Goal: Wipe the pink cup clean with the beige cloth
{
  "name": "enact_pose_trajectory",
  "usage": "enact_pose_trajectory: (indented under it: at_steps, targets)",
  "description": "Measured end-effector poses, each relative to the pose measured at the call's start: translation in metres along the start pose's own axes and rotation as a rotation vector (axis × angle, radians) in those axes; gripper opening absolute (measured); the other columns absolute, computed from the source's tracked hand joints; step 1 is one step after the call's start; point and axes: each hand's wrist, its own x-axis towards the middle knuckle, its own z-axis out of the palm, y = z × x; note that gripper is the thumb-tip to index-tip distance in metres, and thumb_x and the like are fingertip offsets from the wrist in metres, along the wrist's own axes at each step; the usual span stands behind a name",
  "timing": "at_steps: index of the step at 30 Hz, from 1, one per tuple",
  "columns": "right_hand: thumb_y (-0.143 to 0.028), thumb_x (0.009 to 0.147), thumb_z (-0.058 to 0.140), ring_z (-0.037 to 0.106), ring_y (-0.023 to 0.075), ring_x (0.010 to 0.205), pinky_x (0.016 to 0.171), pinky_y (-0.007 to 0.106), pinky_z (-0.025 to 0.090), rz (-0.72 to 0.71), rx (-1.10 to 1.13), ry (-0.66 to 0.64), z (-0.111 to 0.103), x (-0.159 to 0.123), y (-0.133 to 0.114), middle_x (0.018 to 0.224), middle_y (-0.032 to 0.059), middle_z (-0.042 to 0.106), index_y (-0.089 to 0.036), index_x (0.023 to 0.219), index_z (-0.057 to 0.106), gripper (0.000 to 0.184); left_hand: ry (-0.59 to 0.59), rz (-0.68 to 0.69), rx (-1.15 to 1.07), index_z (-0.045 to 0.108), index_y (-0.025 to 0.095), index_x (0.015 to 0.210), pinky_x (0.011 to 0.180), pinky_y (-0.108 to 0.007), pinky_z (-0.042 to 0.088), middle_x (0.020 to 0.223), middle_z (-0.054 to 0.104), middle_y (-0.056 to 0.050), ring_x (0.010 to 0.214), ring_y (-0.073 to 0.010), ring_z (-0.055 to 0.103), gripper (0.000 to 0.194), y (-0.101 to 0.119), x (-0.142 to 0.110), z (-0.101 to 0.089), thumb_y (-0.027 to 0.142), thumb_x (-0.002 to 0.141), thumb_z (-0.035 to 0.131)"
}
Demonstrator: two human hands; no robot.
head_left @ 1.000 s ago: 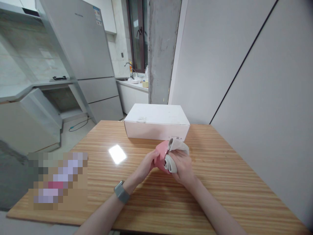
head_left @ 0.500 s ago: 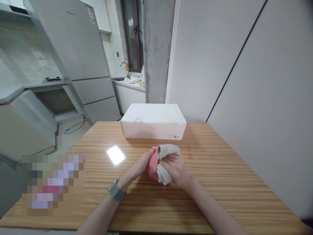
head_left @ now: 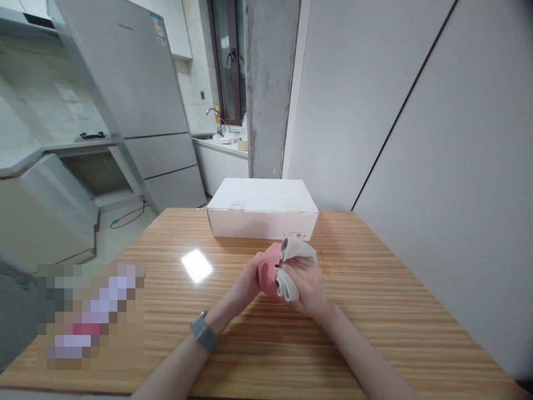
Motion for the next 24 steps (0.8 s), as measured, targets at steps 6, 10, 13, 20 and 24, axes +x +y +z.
enact_pose_trajectory:
  at_steps: [6,10,13,20,24]
  targets:
    - [-0.030,0.088,0.038,0.068,0.0251,0.077,0.075,0.039,0.054,-0.189,-0.018,-0.010,0.008,0.004,-0.013,0.085,0.0152,0.070,-0.008,0.106,0.057,0.034,0.051,0.002,0.199,0.070,0.011,0.099,0.109,-0.038,0.028,0.102,0.072,-0.009,0.115,-0.0275,0.055,0.050,0.015,-0.004,0.002,0.056,0.081,0.056]
    - [-0.026,0.084,0.040,0.067,0.0255,0.079,0.076,0.040,0.053,-0.160,0.018,-0.038,0.009,-0.001,-0.008,0.085,0.0155,0.069,-0.008,0.103,0.058,0.032,0.095,0.106,0.537,0.071,0.015,0.099,0.108,-0.040,0.029,0.107,0.070,-0.007,0.111,-0.0260,0.056,0.044,0.018,-0.003,0.000,0.053,0.082,0.057]
    - [-0.025,0.083,0.040,0.066,0.0250,0.075,0.072,0.039,0.053,-0.120,0.020,-0.073,0.007,-0.003,-0.002,0.081,0.0138,0.069,-0.011,0.100,0.058,0.028,0.087,0.163,0.611,0.068,0.016,0.106,0.107,-0.039,0.032,0.115,0.068,-0.007,0.112,-0.0251,0.056,0.044,0.018,-0.004,0.002,0.051,0.087,0.051]
    - [-0.025,0.084,0.040,0.064,0.0273,0.080,0.075,0.041,0.050,0.004,-0.052,-0.036,0.004,-0.002,0.000,0.088,0.0149,0.068,-0.011,0.104,0.057,0.030,0.085,0.077,0.439,0.056,0.019,0.121,0.102,-0.039,0.037,0.124,0.061,-0.007,0.119,-0.0251,0.051,0.046,0.014,-0.009,0.008,0.046,0.084,0.056]
    - [-0.026,0.084,0.038,0.063,0.0278,0.075,0.071,0.042,0.050,0.078,-0.060,-0.001,0.003,-0.004,0.002,0.084,0.0133,0.068,-0.013,0.102,0.056,0.029,0.043,0.062,0.272,0.057,0.020,0.115,0.092,-0.033,0.043,0.108,0.064,-0.003,0.105,-0.0204,0.056,0.039,0.002,-0.005,-0.002,0.038,0.080,0.061]
